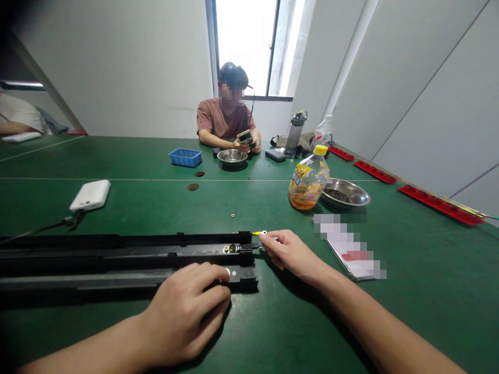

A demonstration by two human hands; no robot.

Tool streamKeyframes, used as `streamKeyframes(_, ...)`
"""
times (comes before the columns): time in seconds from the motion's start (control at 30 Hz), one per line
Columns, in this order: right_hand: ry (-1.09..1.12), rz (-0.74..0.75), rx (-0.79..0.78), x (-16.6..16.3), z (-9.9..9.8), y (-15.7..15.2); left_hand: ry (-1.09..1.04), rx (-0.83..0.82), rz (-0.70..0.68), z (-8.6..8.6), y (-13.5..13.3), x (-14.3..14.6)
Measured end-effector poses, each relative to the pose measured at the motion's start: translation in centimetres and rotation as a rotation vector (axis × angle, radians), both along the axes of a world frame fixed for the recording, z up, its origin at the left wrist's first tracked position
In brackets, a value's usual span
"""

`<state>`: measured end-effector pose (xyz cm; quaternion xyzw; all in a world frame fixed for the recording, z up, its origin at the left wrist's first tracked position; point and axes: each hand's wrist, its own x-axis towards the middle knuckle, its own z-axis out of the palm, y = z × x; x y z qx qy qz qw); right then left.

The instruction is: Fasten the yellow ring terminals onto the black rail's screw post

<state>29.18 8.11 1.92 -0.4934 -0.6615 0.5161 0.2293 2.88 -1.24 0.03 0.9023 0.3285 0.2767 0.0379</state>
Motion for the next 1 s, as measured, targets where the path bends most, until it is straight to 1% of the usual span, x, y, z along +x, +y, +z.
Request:
streamKeyframes(0.13,0.034,-0.034,-0.012,-0.1,0.2,0.0,0.004,-0.002,-0.002,0.0,0.1,0.0)
streamKeyframes(0.27,0.005,-0.050,0.023,-0.6,0.5,-0.3,0.005,-0.001,0.002,-0.1,0.0,0.0)
streamKeyframes(0.5,-0.034,0.018,0.027,-1.0,0.5,-0.5,0.003,0.004,0.002,-0.1,0.0,0.1)
streamKeyframes(0.77,-0.073,0.073,0.044,-0.7,0.5,-0.2,0.010,-0.005,0.002,-0.2,0.0,0.0)
streamKeyframes(0.83,-0.084,0.086,0.030,-0.5,0.4,-0.1,0.008,-0.003,0.004,-0.2,0.0,0.0)
streamKeyframes(1.0,-0.104,0.119,-0.065,-0.2,0.1,-0.1,0.011,-0.003,0.004,-0.1,0.1,0.0)
